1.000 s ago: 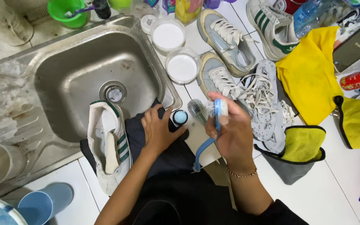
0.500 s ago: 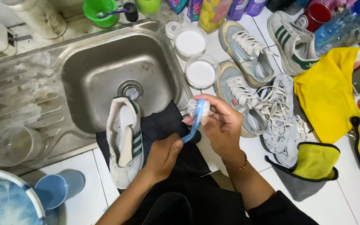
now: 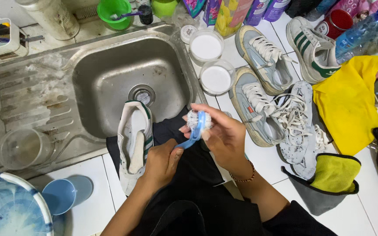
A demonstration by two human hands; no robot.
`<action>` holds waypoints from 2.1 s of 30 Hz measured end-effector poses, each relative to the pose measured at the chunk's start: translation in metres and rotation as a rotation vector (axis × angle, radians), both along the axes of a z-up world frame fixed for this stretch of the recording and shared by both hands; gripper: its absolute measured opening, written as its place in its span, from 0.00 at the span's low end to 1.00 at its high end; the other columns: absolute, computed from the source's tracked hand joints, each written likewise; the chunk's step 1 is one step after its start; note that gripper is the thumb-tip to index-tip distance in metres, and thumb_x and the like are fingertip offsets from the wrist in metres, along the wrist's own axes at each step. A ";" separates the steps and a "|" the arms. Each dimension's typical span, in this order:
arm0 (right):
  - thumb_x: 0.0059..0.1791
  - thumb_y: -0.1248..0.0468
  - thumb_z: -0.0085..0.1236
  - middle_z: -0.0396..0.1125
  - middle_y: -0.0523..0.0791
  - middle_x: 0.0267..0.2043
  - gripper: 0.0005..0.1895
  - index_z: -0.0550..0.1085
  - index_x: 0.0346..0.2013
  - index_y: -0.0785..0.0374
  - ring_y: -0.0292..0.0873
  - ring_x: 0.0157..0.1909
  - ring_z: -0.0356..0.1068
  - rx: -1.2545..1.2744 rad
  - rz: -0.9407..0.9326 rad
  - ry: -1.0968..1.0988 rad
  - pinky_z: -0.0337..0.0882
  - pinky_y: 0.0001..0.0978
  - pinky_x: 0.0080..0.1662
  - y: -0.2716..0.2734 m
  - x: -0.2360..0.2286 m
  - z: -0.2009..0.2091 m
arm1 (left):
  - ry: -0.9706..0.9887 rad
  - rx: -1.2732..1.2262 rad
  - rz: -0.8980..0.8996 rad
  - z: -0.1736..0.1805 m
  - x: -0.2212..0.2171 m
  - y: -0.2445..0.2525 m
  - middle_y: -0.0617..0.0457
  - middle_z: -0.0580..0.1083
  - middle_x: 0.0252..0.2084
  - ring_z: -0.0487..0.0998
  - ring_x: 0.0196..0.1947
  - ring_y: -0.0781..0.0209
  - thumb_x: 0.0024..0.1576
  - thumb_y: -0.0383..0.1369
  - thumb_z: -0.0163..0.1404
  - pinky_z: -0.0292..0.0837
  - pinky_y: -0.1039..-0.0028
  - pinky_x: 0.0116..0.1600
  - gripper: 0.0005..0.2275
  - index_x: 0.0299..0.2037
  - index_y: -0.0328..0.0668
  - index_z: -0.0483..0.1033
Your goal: The person cleans a shoe by applying a cleaning solution with a brush and scrubbing the white surfaces, then uses a blue cup to pour water over the shoe to rinse it.
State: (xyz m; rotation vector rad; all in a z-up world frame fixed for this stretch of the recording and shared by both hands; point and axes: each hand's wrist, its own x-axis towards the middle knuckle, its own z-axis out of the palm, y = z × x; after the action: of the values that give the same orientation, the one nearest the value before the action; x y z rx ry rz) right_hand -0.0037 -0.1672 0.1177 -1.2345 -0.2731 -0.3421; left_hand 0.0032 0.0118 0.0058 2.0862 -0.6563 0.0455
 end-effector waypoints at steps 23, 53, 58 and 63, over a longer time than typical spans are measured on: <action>0.51 0.55 0.47 0.69 0.52 0.28 0.22 0.67 0.48 0.74 0.38 0.31 0.72 0.166 -0.011 0.126 0.72 0.24 0.33 0.017 0.007 -0.010 | -0.263 0.106 0.166 -0.032 0.000 0.005 0.47 0.65 0.12 0.72 0.13 0.47 0.63 0.49 0.41 0.67 0.66 0.19 0.20 0.24 0.46 0.71; 0.45 0.75 0.52 0.73 0.50 0.51 0.16 0.71 0.48 0.69 0.41 0.47 0.76 -0.946 -0.479 -0.054 0.79 0.24 0.47 -0.009 -0.005 -0.012 | -0.514 0.729 0.502 0.075 -0.029 0.025 0.59 0.61 0.13 0.63 0.10 0.57 0.62 0.54 0.53 0.52 0.65 0.16 0.24 0.21 0.52 0.61; 0.43 0.69 0.57 0.72 0.46 0.53 0.20 0.71 0.51 0.65 0.37 0.45 0.75 -0.912 -0.466 0.045 0.77 0.23 0.48 -0.010 -0.006 -0.018 | -0.261 0.733 0.466 0.073 -0.026 0.018 0.57 0.65 0.12 0.68 0.12 0.50 0.63 0.56 0.45 0.56 0.59 0.16 0.23 0.22 0.51 0.63; 0.54 0.48 0.45 0.61 0.59 0.66 0.37 0.50 0.71 0.66 0.53 0.62 0.68 0.010 0.222 0.309 0.71 0.41 0.62 -0.011 -0.011 -0.029 | 0.503 0.218 0.160 0.052 -0.025 0.001 0.51 0.69 0.18 0.70 0.20 0.57 0.64 0.49 0.40 0.58 0.61 0.31 0.21 0.22 0.46 0.67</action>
State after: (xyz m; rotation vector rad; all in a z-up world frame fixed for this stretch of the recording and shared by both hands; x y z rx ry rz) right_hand -0.0149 -0.1779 0.0886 -1.2147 -0.1395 0.0400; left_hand -0.0219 0.0125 0.0574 2.2315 -0.1932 -0.4649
